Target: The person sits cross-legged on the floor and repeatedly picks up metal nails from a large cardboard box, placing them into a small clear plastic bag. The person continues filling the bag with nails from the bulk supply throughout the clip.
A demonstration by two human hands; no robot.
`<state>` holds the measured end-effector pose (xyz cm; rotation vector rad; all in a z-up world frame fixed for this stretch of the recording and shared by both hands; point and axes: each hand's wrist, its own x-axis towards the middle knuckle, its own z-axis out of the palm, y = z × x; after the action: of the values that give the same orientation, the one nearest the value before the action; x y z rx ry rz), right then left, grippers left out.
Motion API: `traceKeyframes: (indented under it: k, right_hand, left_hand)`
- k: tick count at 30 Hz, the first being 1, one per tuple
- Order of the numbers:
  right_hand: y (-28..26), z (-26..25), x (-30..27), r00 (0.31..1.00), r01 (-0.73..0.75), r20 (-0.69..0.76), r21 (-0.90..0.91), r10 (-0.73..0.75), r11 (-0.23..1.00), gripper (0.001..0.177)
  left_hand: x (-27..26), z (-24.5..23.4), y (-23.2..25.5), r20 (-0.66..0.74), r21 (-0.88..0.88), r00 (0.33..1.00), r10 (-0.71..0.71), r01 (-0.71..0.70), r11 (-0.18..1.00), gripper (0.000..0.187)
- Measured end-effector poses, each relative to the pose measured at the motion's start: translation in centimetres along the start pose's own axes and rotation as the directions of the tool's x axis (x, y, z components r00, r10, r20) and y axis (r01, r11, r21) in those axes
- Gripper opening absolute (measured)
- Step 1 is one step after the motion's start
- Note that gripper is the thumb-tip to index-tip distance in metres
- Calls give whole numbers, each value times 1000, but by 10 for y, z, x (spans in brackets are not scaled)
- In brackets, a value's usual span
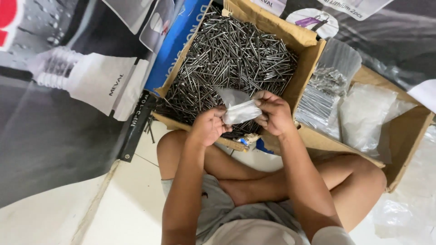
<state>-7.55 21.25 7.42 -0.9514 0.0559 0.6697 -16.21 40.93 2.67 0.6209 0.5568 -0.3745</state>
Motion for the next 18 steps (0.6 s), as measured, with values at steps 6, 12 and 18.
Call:
traceKeyframes:
  k: [6,12,18]
  right_hand:
    - [-14,36,-4,999,43,-6,-165,-45,985,10]
    - [-46,66,-20,969,248,158,-552,-192,796,16]
    - [-49,42,-21,929,291,352,-503,-115,814,36]
  left_hand:
    - [-43,28,4,111,132,972,207,-221,966,4]
    - [-78,79,6,-185,836,725,663,-239,494,55]
    - [-65,80,-3,-33,929,693,721,-245,277,23]
